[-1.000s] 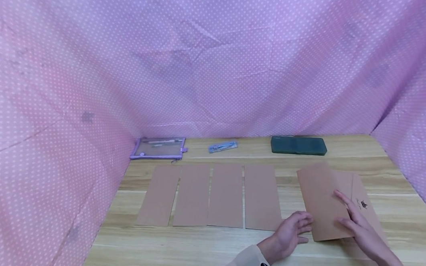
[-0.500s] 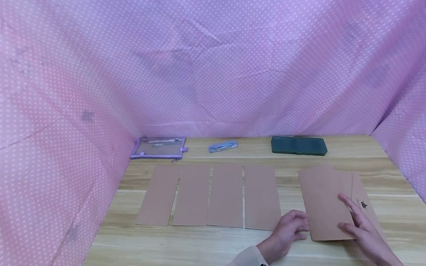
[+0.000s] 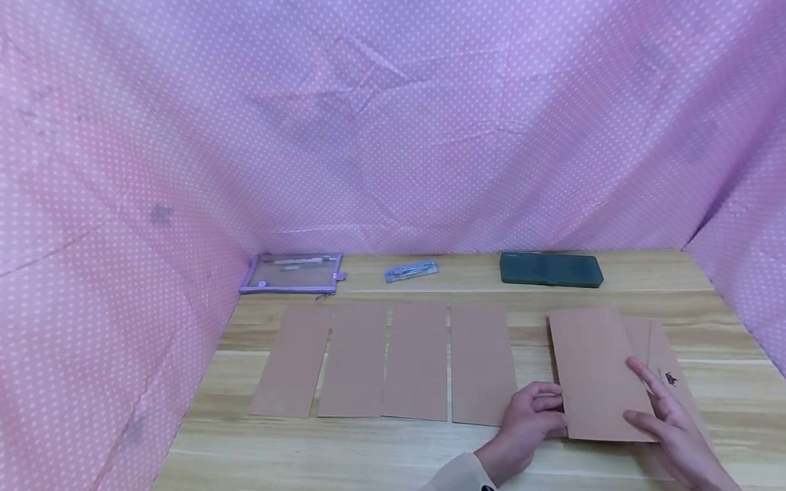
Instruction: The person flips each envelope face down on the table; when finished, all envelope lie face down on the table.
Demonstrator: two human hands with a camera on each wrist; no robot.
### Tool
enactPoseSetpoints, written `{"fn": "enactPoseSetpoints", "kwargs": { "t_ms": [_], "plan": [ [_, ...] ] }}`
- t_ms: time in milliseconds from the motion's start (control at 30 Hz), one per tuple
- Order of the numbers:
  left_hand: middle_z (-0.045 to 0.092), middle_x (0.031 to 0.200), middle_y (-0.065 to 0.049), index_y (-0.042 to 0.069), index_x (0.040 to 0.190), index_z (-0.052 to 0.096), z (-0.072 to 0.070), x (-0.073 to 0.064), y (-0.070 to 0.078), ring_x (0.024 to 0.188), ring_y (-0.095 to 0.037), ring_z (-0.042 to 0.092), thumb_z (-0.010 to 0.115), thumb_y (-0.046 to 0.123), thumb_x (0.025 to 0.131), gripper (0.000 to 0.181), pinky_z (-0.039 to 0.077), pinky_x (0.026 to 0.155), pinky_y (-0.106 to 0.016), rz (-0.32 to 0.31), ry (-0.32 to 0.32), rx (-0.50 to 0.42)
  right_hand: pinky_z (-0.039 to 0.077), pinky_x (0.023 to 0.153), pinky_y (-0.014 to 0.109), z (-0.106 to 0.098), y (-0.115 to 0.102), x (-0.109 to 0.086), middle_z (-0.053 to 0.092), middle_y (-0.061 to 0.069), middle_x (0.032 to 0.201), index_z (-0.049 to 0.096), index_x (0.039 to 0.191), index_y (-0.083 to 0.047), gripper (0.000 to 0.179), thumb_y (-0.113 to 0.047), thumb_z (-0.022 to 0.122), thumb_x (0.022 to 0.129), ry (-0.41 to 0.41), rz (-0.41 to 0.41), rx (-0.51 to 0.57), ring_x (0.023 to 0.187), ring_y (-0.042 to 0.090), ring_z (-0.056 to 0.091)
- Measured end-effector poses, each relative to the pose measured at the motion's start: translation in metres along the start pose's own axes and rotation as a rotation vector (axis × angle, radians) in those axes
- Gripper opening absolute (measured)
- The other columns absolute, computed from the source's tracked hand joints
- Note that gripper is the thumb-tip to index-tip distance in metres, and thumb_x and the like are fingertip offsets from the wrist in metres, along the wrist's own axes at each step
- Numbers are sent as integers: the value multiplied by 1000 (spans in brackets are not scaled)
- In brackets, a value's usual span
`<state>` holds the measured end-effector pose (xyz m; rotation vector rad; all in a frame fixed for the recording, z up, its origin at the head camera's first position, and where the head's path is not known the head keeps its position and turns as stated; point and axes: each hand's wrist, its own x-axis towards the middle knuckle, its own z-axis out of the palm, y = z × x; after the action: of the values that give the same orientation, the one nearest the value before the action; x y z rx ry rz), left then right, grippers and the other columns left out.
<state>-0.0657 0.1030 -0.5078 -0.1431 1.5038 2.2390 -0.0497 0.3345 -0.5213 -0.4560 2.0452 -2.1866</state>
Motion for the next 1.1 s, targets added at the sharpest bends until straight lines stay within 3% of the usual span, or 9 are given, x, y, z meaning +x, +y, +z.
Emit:
{"fn": "enactPoseSetpoints", "kwargs": {
  "t_ms": [233, 367, 433, 533, 667, 700, 867, 933, 1100],
  "plan": [
    [71, 115, -11, 5, 114, 70, 1, -3, 6, 72, -9, 63, 62, -26, 70, 54, 61, 76, -27, -2, 4, -1, -40, 103, 33, 7, -5, 1, -7, -23, 168, -2, 161, -12, 75, 15, 29, 99, 19, 22, 57, 147, -2, -31],
    [71, 119, -15, 6, 111, 71, -1, -3, 8, 75, -13, 67, 64, -26, 70, 54, 61, 76, -27, 10, 14, 4, -44, 97, 39, 7, -7, 2, -11, -22, 168, -3, 161, -12, 75, 15, 28, 99, -12, 17, 121, 146, -4, -33],
    [71, 121, -16, 7, 111, 72, -1, -4, 11, 78, -16, 69, 65, -26, 70, 53, 62, 76, -27, 16, 14, 7, -38, 103, 29, 6, -7, 3, -12, -23, 167, -4, 161, -13, 75, 15, 28, 99, -31, 22, 131, 146, -9, -28],
    [71, 122, -16, 9, 111, 72, -2, -5, 14, 76, -15, 69, 66, -25, 70, 54, 62, 76, -27, 18, 20, 6, -4, 119, 13, 5, -7, 3, -11, -23, 167, -3, 161, -12, 76, 16, 30, 99, -60, 15, 89, 147, -15, -17],
    [71, 122, -14, 12, 109, 73, -3, -6, 18, 72, -10, 64, 67, -24, 70, 54, 61, 74, -26, 19, 35, 36, 35, 98, 0, 6, -12, 4, -4, -23, 168, 1, 161, -9, 74, 14, 35, 99, -72, 23, -46, 145, -20, -1],
    [71, 123, -14, 12, 110, 73, -4, -6, 19, 72, -9, 64, 67, -24, 70, 54, 61, 74, -25, 23, 33, 47, 41, 87, -1, 8, -14, 4, 1, -24, 167, 2, 161, -8, 73, 14, 36, 99, -69, 28, -73, 141, -18, 19],
    [72, 123, -12, 12, 111, 73, -7, -8, 22, 74, -8, 63, 69, -22, 71, 53, 60, 73, -22, 42, 33, 103, 41, 75, 0, 10, -17, 6, 23, -28, 159, 14, 159, -3, 71, 13, 45, 97, -21, 34, -282, 125, -22, 39],
    [72, 122, -12, 12, 112, 73, -9, -9, 23, 74, -7, 63, 70, -20, 71, 53, 59, 72, -21, 54, 36, 136, 42, 90, 0, 9, -18, 6, 27, -30, 156, 17, 159, -2, 70, 12, 47, 97, -17, 48, -321, 129, -23, 37],
    [72, 122, -13, 12, 114, 72, -14, -9, 23, 75, -6, 63, 71, -19, 71, 53, 59, 71, -20, 73, 42, 185, 57, 74, 16, 9, -18, 7, 40, -27, 148, 25, 156, -1, 66, 13, 49, 96, -20, 60, -280, 103, -5, 66]
  ]
}}
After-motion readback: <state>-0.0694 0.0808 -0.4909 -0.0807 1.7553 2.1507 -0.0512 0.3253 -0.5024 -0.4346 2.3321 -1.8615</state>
